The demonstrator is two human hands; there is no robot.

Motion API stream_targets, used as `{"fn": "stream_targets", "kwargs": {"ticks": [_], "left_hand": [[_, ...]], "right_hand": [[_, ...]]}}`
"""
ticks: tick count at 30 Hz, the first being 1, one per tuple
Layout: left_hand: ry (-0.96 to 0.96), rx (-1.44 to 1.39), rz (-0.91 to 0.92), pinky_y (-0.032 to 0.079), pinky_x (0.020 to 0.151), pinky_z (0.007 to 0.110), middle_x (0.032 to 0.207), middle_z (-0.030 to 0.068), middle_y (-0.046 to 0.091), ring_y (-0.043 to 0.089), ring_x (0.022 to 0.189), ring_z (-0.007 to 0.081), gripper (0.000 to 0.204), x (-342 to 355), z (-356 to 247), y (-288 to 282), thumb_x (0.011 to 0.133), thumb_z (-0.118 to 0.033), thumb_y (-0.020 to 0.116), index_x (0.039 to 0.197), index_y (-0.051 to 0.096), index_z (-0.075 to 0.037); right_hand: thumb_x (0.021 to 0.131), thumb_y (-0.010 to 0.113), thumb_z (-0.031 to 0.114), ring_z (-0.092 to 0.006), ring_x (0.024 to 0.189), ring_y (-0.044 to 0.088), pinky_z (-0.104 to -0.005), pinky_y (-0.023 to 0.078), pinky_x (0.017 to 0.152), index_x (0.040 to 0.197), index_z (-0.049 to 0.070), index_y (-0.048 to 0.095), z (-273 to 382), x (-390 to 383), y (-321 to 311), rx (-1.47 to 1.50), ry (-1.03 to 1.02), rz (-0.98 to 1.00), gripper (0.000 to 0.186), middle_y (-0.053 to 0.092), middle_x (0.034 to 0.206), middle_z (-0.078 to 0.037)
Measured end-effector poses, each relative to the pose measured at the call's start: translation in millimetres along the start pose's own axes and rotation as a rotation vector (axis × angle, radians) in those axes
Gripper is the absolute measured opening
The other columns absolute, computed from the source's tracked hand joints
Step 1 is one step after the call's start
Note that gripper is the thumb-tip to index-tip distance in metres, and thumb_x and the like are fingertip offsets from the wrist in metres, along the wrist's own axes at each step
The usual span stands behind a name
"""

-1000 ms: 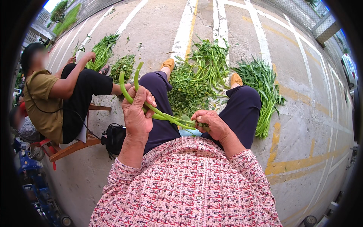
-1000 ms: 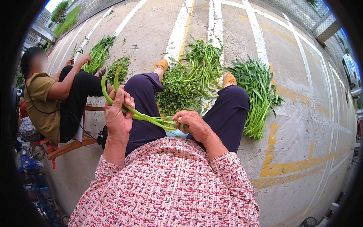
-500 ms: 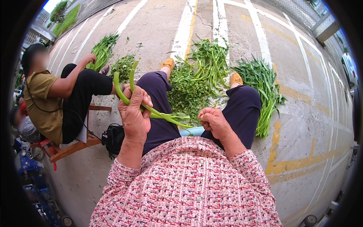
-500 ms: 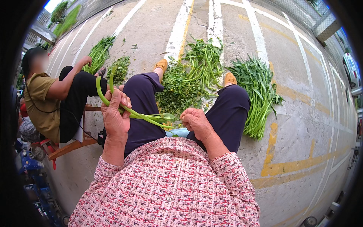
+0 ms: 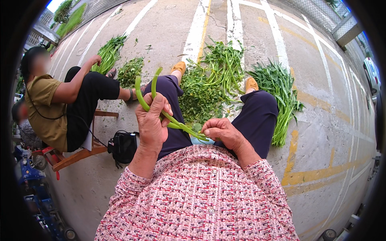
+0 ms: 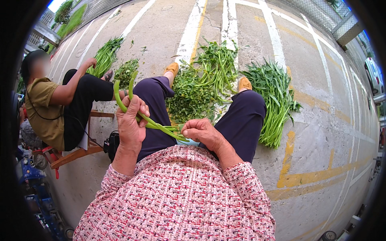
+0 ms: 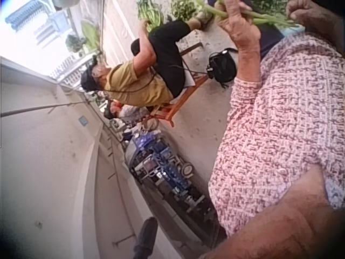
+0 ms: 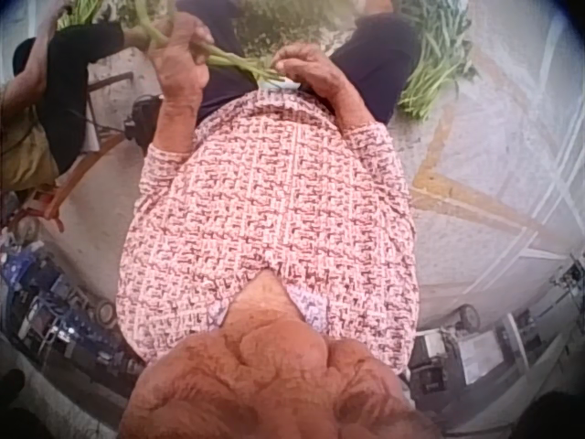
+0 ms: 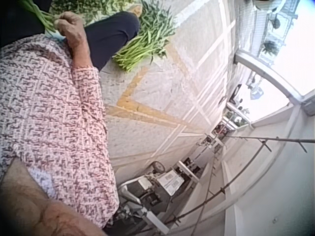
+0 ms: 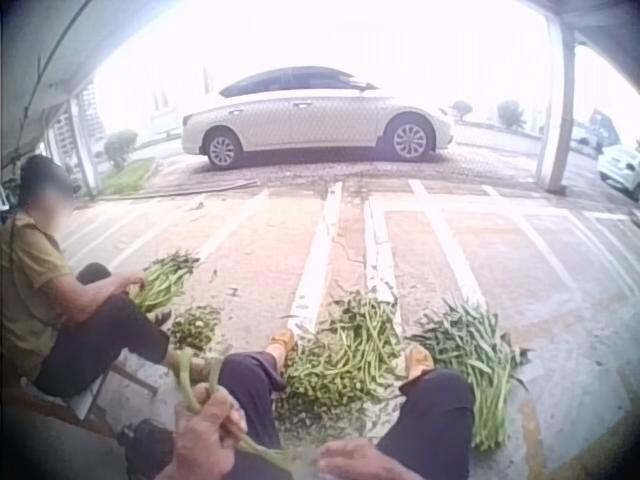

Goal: The person picks through a pile of green leafy vegetables by hand, snapping the stems into segments and removing unwanted parts. The cleaned pieces are gathered into a bunch.

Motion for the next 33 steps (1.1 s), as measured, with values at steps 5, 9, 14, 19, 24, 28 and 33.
{"fn": "stream_targets", "kwargs": {"ticks": [5,9,14,19,24,28,33], "left_hand": [[-0.014,-0.002,0.021,0.026,0.037,0.016,0.068,0.0010,0.055,0.054,0.057,0.0073,0.013,-1.2,3.2,1.8,0.092,-0.017,0.058,0.083,0.055,-0.008],[-0.018,0.004,0.021,0.026,0.037,0.016,0.068,0.0011,0.056,0.054,0.056,0.0069,0.013,-1.6,3.1,2.3,0.092,-0.017,0.058,0.083,0.055,-0.008],[-0.043,0.037,0.025,0.025,0.037,0.016,0.068,0.0011,0.056,0.054,0.055,0.0062,0.013,-2.1,5.1,0.5,0.093,-0.017,0.058,0.083,0.055,-0.008],[-0.051,0.042,0.022,0.026,0.037,0.017,0.067,0.0012,0.056,0.053,0.055,0.0060,0.013,-3.4,4.7,2.5,0.093,-0.017,0.058,0.084,0.055,-0.008],[-0.050,0.051,0.009,0.026,0.037,0.017,0.068,0.0012,0.056,0.053,0.055,0.0060,0.013,-8.1,6.3,3.6,0.093,-0.016,0.058,0.084,0.055,-0.007],[-0.037,0.056,0.016,0.026,0.038,0.017,0.068,0.0010,0.056,0.053,0.056,0.0062,0.014,-8.7,8.6,1.2,0.093,-0.017,0.057,0.083,0.055,-0.007],[0.005,0.025,0.016,0.027,0.037,0.017,0.068,0.0011,0.055,0.054,0.056,0.0073,0.014,-2.0,-3.6,-3.5,0.093,-0.018,0.058,0.083,0.055,-0.008]], "right_hand": [[0.079,0.065,0.010,-0.0048,0.067,0.051,-0.0204,0.041,0.062,0.085,0.002,0.066,2.7,0.3,3.6,-0.040,0.018,0.019,0.010,0.060,0.074,0.003],[0.080,0.065,0.009,-0.0062,0.069,0.053,-0.0213,0.044,0.066,0.089,0.000,0.067,3.7,0.5,5.9,-0.041,0.042,0.020,0.013,0.062,0.076,0.002],[0.081,0.063,0.009,-0.0060,0.068,0.053,-0.0216,0.044,0.066,0.087,-0.001,0.067,-0.3,1.2,6.5,-0.041,0.041,0.071,0.012,0.062,0.076,0.002],[0.083,0.060,0.009,-0.0047,0.065,0.049,-0.0223,0.041,0.060,0.082,-0.002,0.065,-1.4,2.9,3.3,-0.200,-0.010,0.038,0.013,0.058,0.071,0.003],[0.083,0.056,0.011,-0.0042,0.061,0.043,-0.0224,0.037,0.054,0.079,-0.001,0.063,-17.0,8.3,-2.1,-0.131,-0.033,-0.078,0.014,0.052,0.066,0.005],[0.083,0.055,0.011,-0.0040,0.057,0.040,-0.0213,0.034,0.051,0.079,0.001,0.061,-19.0,6.4,-8.0,0.000,0.037,-0.179,0.013,0.050,0.064,0.005],[0.084,0.056,0.013,-0.0032,0.052,0.037,-0.0207,0.029,0.046,0.080,0.003,0.062,-15.8,5.7,-10.6,0.061,0.040,-0.263,0.012,0.048,0.061,0.006]]}}
Point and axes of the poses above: each hand's wrist, its own x-axis towards the middle knuckle, its own y-axis out of the palm, z = x × y, the point moved 3 cm from there along x, towards the middle knuckle
